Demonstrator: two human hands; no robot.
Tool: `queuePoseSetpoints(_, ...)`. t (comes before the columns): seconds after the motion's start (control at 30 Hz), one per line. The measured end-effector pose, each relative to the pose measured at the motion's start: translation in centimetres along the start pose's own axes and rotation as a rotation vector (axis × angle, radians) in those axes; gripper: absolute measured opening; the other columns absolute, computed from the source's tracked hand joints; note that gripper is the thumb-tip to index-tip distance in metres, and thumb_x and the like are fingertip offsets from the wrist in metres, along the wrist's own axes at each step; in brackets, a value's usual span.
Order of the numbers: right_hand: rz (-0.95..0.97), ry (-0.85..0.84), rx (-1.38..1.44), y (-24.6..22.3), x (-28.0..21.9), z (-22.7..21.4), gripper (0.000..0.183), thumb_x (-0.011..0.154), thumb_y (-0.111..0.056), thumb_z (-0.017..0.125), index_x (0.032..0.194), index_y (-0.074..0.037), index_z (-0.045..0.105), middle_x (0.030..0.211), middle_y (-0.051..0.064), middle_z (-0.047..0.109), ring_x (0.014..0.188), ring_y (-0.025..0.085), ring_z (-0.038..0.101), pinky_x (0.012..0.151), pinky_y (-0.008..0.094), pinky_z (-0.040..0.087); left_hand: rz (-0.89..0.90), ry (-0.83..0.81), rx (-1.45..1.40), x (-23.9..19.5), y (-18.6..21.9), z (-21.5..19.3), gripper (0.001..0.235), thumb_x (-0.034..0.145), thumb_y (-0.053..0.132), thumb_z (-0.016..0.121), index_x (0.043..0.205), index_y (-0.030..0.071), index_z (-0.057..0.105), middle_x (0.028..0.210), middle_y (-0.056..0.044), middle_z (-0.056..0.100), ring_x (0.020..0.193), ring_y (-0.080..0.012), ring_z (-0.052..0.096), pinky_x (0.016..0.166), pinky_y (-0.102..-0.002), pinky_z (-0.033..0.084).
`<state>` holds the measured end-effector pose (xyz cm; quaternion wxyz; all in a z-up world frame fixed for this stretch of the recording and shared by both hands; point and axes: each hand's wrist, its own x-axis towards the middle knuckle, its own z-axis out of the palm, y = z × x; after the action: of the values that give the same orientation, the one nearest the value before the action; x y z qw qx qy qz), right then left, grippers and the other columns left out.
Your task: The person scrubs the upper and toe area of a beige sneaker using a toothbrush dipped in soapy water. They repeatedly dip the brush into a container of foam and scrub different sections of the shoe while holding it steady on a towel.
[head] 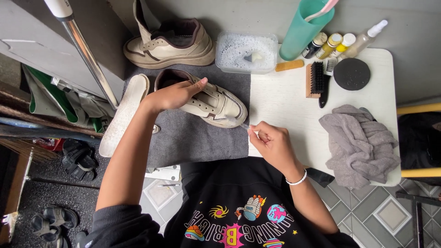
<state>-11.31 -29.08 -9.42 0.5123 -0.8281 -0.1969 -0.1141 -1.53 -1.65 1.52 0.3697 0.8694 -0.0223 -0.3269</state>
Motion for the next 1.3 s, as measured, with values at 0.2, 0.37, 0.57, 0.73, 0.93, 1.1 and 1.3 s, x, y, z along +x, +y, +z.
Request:
queuePoseSetpoints(0.2, -0.003, 0.057, -0.062, 0.1, -0.7, -0.1, 0.016, 0.089, 0.000, 0.072, 0.076, -0.006, 0.065, 0.042, 0.000, 0.029, 0.038, 0.012, 0.040, 0.048, 0.023, 0.040, -0.039, 0.029, 0.000, -1.6, 2.1, 1.0, 0.089, 0.092, 0.076, 0.032, 0.125, 0.000, 0.066, 0.129, -0.023, 0.063, 0.135, -0.0369, 0.052, 0.118, -0.051, 0.031)
queuePoseSetpoints(0.37, -0.019, 0.049, -0.060, -0.5, -0.5, -0.2, 0.014, 0.088, 0.001, 0.072, 0.078, -0.004, 0.065, 0.042, 0.000, 0.029, 0.038, 0.012, 0.039, 0.048, 0.024, 0.040, -0.040, 0.064, -0.010, -1.4, 1.8, 1.3, 0.091, 0.091, 0.077, 0.035, 0.128, 0.000, 0.064, 0.129, -0.023, 0.064, 0.135, -0.0367, 0.052, 0.117, -0.049, 0.032)
queuePoseSetpoints(0.57, -0.033, 0.023, -0.088, -0.7, -0.4, -0.4, 0.014, 0.090, -0.001, 0.071, 0.078, -0.004, 0.064, 0.042, 0.002, 0.029, 0.038, 0.014, 0.040, 0.047, 0.026, 0.040, -0.042, 0.077, -0.033, -1.5, 1.9, 1.4, 0.092, 0.090, 0.078, 0.036, 0.128, -0.001, 0.064, 0.128, -0.024, 0.064, 0.135, -0.0370, 0.052, 0.116, -0.048, 0.032)
queuePoseSetpoints(0.73, -0.032, 0.034, -0.128, -1.0, 0.0, -0.2, 0.012, 0.091, -0.005, 0.072, 0.081, -0.006, 0.066, 0.042, 0.003, 0.031, 0.038, 0.015, 0.042, 0.047, 0.026, 0.040, -0.051, 0.083, -0.021, 0.0, 0.1, 1.0, 0.092, 0.091, 0.078, 0.037, 0.128, -0.002, 0.063, 0.129, -0.025, 0.063, 0.136, -0.0380, 0.051, 0.116, -0.049, 0.032)
queuePoseSetpoints(0.93, -0.035, 0.040, -0.178, -0.5, 0.3, -0.6, 0.010, 0.090, -0.002, 0.071, 0.081, -0.005, 0.067, 0.041, 0.003, 0.034, 0.037, 0.016, 0.045, 0.047, 0.026, 0.041, -0.009, 0.059, -0.058, 0.4, -0.4, 0.9, 0.087, 0.093, 0.074, 0.035, 0.124, -0.001, 0.066, 0.127, -0.024, 0.064, 0.134, -0.0386, 0.053, 0.116, -0.050, 0.032)
queuePoseSetpoints(1.1, -0.009, 0.039, -0.149, 0.1, 0.7, -1.1, 0.008, 0.089, -0.003, 0.073, 0.084, -0.006, 0.069, 0.044, 0.002, 0.032, 0.038, 0.015, 0.043, 0.047, 0.026, 0.041, -0.004, 0.054, -0.043, 1.0, -1.4, 0.6, 0.086, 0.095, 0.073, 0.035, 0.122, -0.001, 0.067, 0.127, -0.024, 0.065, 0.134, -0.0379, 0.053, 0.116, -0.049, 0.032)
queuePoseSetpoints(1.3, -0.044, -0.020, -0.146, 1.1, 0.9, -1.5, 0.010, 0.090, -0.003, 0.073, 0.082, -0.006, 0.068, 0.043, 0.002, 0.032, 0.038, 0.014, 0.041, 0.049, 0.026, 0.043, 0.031, 0.049, -0.041, 1.2, -1.6, 0.6, 0.084, 0.097, 0.071, 0.031, 0.118, 0.000, 0.071, 0.123, -0.023, 0.067, 0.131, -0.0375, 0.055, 0.115, -0.050, 0.034)
